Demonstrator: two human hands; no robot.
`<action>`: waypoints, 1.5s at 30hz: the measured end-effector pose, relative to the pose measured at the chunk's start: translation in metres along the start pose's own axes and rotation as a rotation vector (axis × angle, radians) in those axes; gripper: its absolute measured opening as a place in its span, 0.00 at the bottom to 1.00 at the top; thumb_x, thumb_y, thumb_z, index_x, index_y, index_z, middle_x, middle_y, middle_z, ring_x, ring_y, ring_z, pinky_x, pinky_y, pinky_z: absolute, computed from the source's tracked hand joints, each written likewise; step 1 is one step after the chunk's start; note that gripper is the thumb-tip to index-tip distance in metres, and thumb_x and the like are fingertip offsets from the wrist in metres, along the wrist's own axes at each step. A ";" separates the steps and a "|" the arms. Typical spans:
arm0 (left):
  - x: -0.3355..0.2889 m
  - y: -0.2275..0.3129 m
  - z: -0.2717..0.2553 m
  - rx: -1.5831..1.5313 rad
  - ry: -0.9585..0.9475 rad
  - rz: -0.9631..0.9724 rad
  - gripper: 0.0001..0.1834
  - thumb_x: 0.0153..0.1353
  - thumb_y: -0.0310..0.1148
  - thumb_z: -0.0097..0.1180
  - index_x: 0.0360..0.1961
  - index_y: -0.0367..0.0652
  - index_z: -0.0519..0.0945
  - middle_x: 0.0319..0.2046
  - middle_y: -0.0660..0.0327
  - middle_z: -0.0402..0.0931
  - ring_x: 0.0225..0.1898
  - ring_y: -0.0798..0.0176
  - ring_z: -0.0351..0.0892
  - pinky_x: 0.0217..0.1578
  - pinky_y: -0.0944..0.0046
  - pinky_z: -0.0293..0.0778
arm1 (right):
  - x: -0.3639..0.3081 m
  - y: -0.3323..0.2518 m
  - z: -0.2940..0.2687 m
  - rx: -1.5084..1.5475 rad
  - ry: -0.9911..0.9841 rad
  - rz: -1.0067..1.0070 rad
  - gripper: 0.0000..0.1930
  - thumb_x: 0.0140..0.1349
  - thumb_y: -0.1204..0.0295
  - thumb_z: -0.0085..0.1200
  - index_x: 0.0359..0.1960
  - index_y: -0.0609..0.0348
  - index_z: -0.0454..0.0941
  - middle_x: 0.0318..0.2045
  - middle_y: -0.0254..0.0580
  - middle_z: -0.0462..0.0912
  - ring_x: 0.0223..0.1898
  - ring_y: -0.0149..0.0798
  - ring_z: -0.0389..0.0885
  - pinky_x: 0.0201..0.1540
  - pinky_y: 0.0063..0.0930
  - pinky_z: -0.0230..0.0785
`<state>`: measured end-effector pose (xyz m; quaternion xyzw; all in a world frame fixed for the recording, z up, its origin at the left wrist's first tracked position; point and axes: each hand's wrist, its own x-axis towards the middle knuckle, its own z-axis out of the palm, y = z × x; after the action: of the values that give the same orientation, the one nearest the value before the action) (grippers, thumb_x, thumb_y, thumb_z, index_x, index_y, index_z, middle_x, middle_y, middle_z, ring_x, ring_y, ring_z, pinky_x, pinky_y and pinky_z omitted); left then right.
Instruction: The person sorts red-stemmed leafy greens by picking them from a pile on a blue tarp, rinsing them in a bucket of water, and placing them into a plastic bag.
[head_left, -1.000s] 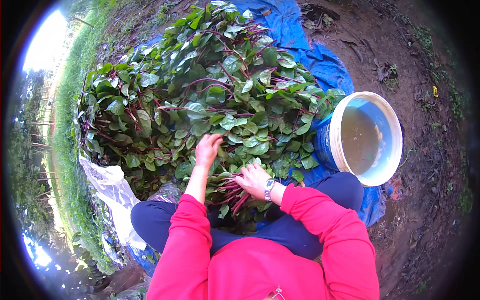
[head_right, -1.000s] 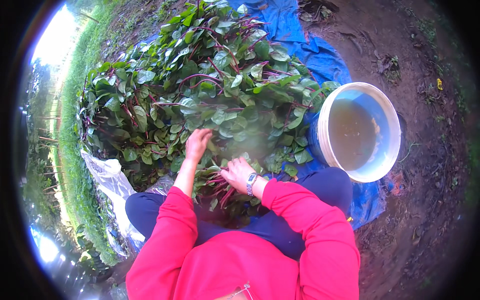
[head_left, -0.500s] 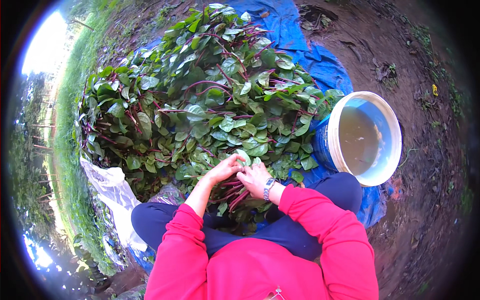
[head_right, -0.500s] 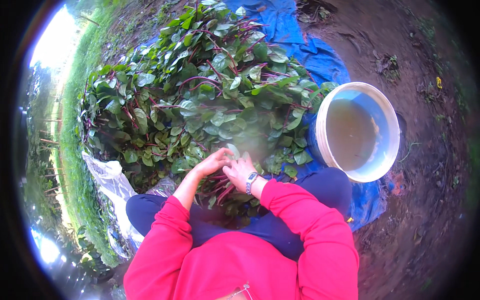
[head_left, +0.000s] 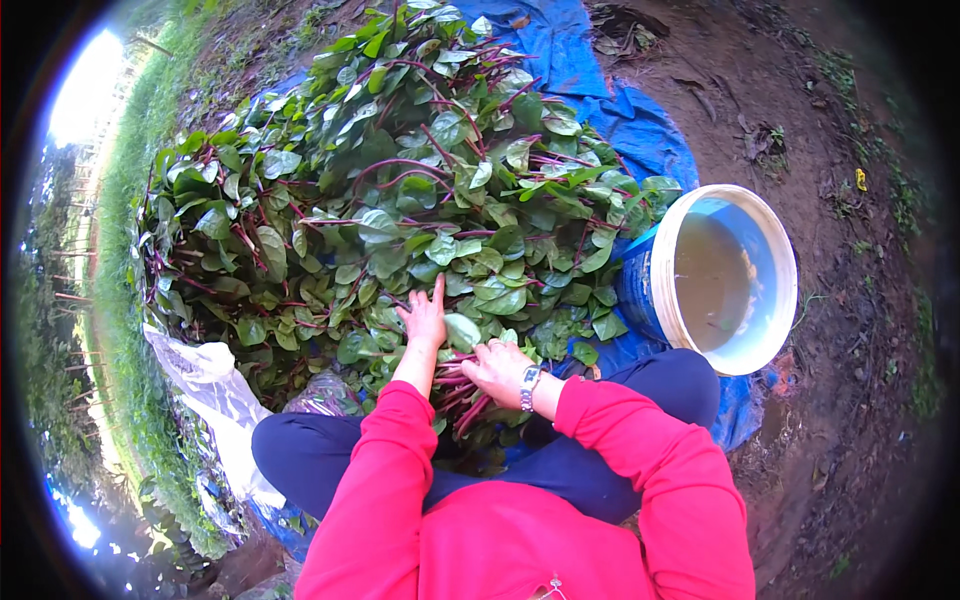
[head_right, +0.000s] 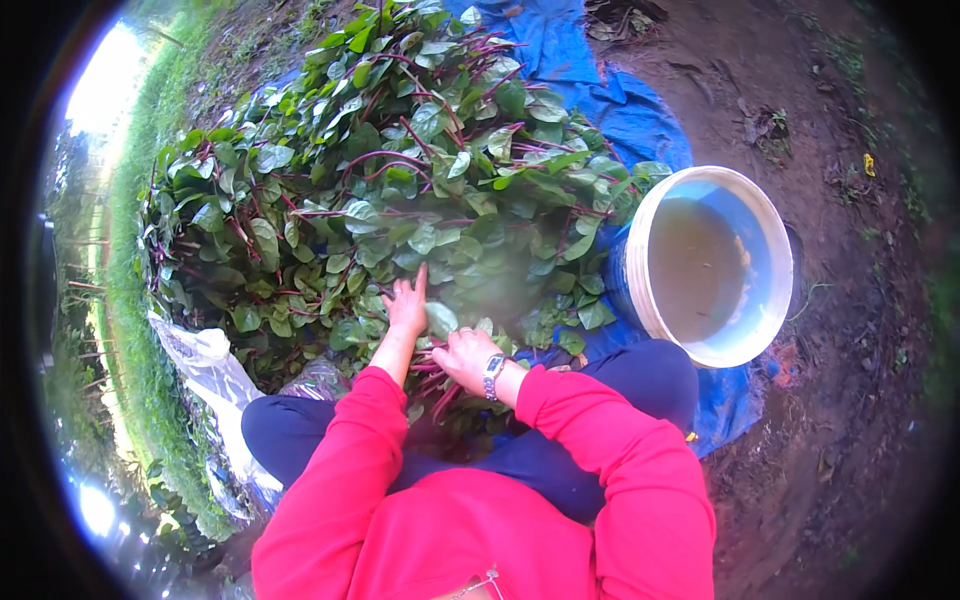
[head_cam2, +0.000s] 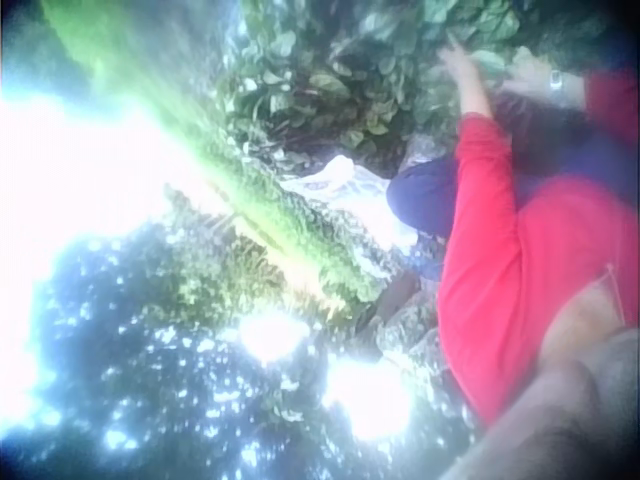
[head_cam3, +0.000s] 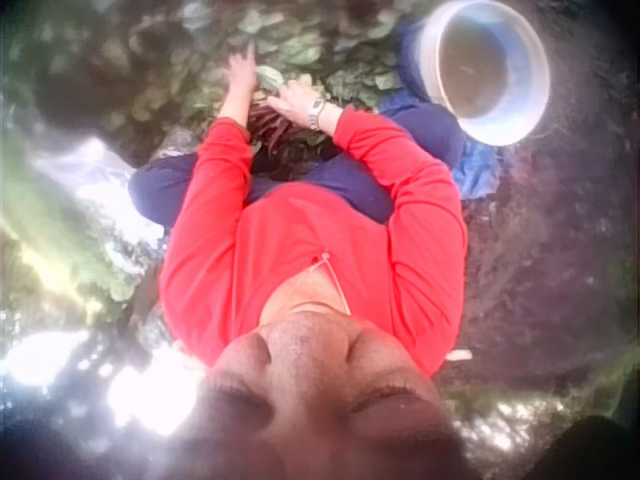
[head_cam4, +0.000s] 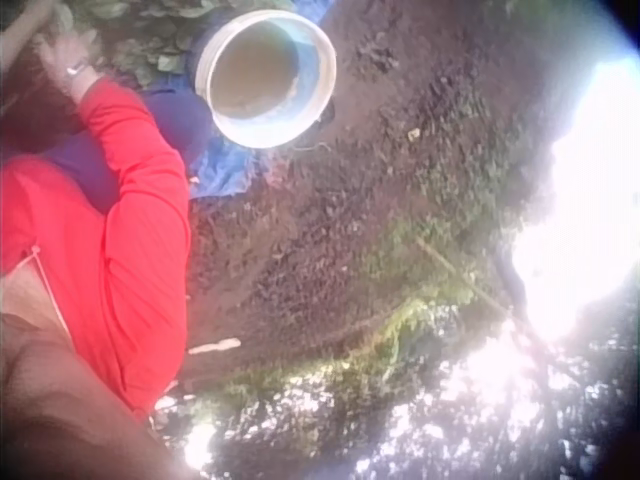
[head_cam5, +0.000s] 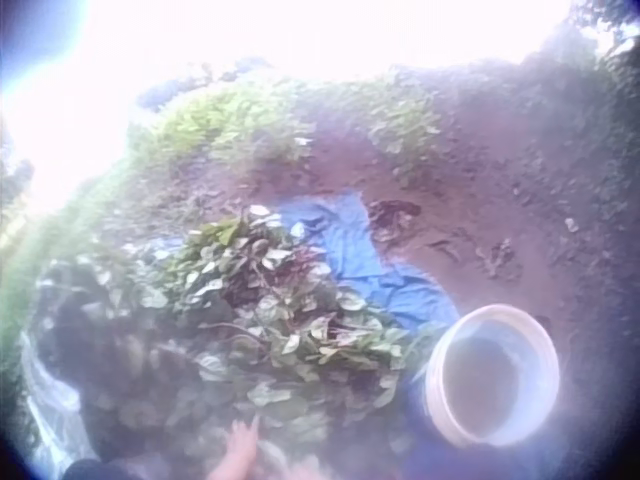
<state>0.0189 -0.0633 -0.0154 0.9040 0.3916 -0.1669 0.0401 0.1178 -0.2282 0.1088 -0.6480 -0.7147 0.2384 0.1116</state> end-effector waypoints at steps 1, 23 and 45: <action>0.006 0.000 0.002 -0.004 -0.025 -0.017 0.42 0.53 0.28 0.48 0.66 0.61 0.43 0.48 0.50 0.67 0.54 0.51 0.65 0.55 0.32 0.50 | 0.001 0.000 0.001 -0.002 -0.006 -0.005 0.14 0.45 0.71 0.56 0.36 0.57 0.71 0.32 0.51 0.76 0.38 0.49 0.76 0.37 0.42 0.71; 0.014 -0.071 -0.158 -0.586 0.309 -0.030 0.37 0.53 0.53 0.54 0.58 0.42 0.60 0.42 0.38 0.73 0.46 0.38 0.72 0.46 0.52 0.69 | 0.003 -0.001 -0.005 -0.027 0.072 -0.086 0.16 0.42 0.72 0.56 0.36 0.58 0.70 0.31 0.49 0.74 0.38 0.48 0.75 0.36 0.42 0.71; 0.053 -0.051 -0.153 -0.960 0.203 -0.120 0.34 0.60 0.63 0.33 0.57 0.49 0.63 0.24 0.53 0.77 0.29 0.57 0.78 0.33 0.59 0.70 | 0.004 0.002 -0.008 -0.035 0.008 -0.068 0.19 0.42 0.72 0.57 0.39 0.58 0.69 0.34 0.50 0.74 0.39 0.49 0.75 0.37 0.43 0.70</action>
<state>0.0572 0.0402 0.1143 0.7709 0.4777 0.1193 0.4041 0.1229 -0.2227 0.1135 -0.6263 -0.7398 0.2192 0.1111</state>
